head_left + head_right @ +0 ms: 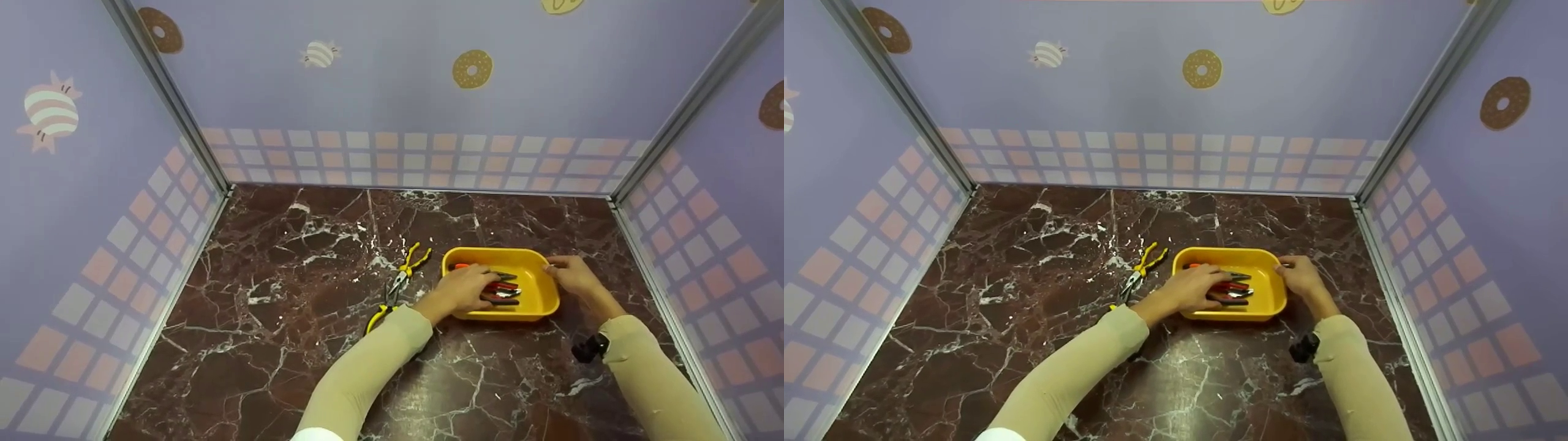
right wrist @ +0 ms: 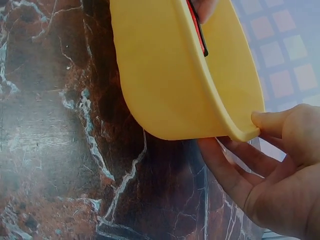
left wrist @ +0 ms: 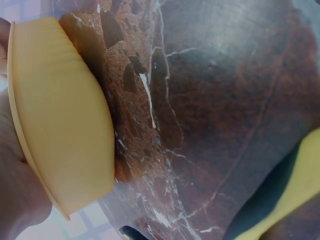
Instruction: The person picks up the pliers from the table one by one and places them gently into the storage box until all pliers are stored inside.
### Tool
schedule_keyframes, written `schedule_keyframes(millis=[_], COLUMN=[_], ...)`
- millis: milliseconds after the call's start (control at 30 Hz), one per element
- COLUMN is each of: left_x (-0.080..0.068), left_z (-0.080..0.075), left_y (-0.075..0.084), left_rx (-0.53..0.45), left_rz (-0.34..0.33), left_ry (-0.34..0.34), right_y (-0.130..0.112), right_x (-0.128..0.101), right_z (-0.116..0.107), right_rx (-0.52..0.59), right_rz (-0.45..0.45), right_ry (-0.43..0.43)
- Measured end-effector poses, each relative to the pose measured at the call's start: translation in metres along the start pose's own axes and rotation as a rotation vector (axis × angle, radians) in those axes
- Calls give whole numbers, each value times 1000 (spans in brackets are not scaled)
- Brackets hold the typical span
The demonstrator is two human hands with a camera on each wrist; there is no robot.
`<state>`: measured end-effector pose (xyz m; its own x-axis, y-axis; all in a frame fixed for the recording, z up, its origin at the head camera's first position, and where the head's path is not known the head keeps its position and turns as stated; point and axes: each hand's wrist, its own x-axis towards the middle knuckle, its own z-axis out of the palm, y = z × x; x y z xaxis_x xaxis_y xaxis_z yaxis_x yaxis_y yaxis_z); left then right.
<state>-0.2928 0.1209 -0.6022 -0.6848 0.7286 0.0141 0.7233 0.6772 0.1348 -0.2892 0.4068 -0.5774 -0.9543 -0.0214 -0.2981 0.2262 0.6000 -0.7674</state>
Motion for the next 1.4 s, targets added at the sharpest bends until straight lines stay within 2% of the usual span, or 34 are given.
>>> schedule_keyframes(millis=[400,567,867,1100,1400], left_x=[0,2,1,1,-3], left_z=[-3,-3,-2,-5,-9], left_y=[2,3,0,-4,-7], left_rx=[9,20,-22,-43,-20], left_rz=[-8,-5,-9,20,50], left_ry=[-10,-8,-28,35,20], right_y=[0,1,2,0,0], right_x=[-1,-1,-1,1,-1], right_z=[1,-1,1,0,1], right_rx=[-23,-18,-31,-61,-35], right_rz=[-30,-10,-2,-34,-20], right_ry=[10,15,13,31,0])
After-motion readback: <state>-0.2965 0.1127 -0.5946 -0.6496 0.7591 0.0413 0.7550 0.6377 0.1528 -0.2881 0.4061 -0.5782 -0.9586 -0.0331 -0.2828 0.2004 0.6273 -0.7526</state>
